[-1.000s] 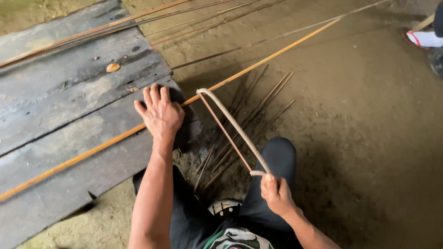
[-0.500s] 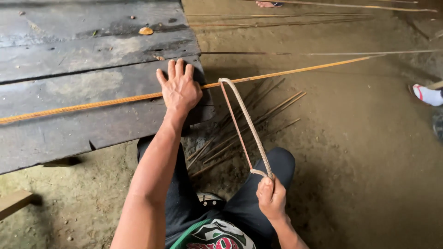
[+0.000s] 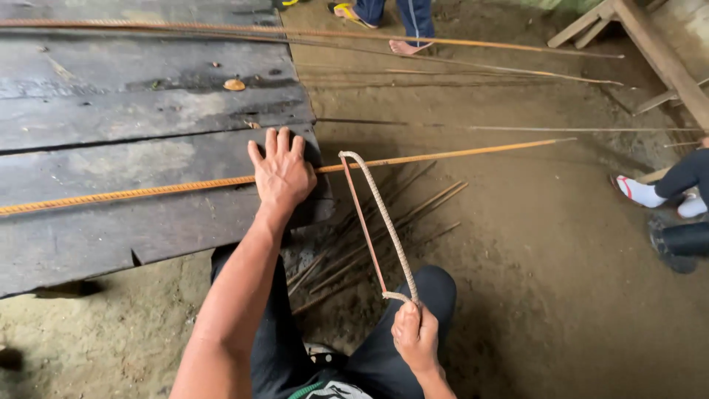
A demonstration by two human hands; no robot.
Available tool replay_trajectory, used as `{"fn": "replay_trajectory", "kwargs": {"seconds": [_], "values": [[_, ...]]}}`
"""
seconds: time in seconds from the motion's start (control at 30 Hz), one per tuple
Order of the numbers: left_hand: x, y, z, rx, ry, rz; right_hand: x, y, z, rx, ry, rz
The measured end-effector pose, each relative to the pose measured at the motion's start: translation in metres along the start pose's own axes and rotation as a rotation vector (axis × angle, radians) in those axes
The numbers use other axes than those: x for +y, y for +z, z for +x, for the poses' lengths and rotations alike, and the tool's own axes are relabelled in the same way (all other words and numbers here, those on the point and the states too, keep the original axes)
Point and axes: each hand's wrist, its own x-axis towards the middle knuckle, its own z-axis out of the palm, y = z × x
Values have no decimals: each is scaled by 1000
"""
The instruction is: Sawing a thin wooden rod and aligning it with others on a workbench
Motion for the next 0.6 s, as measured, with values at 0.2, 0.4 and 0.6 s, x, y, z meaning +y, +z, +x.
{"fn": "replay_trajectory", "kwargs": {"seconds": [0.2,0.4,0.6], "values": [[0,4,1,-29,-19,-9,7,13,8,-28,-17,-289],[-1,5,0,-46,-15,-38,-6,1,7,-66,-5,-85],[-2,4,-2,39,7,-37,-15,4,-10,-146,-67,-48]]}}
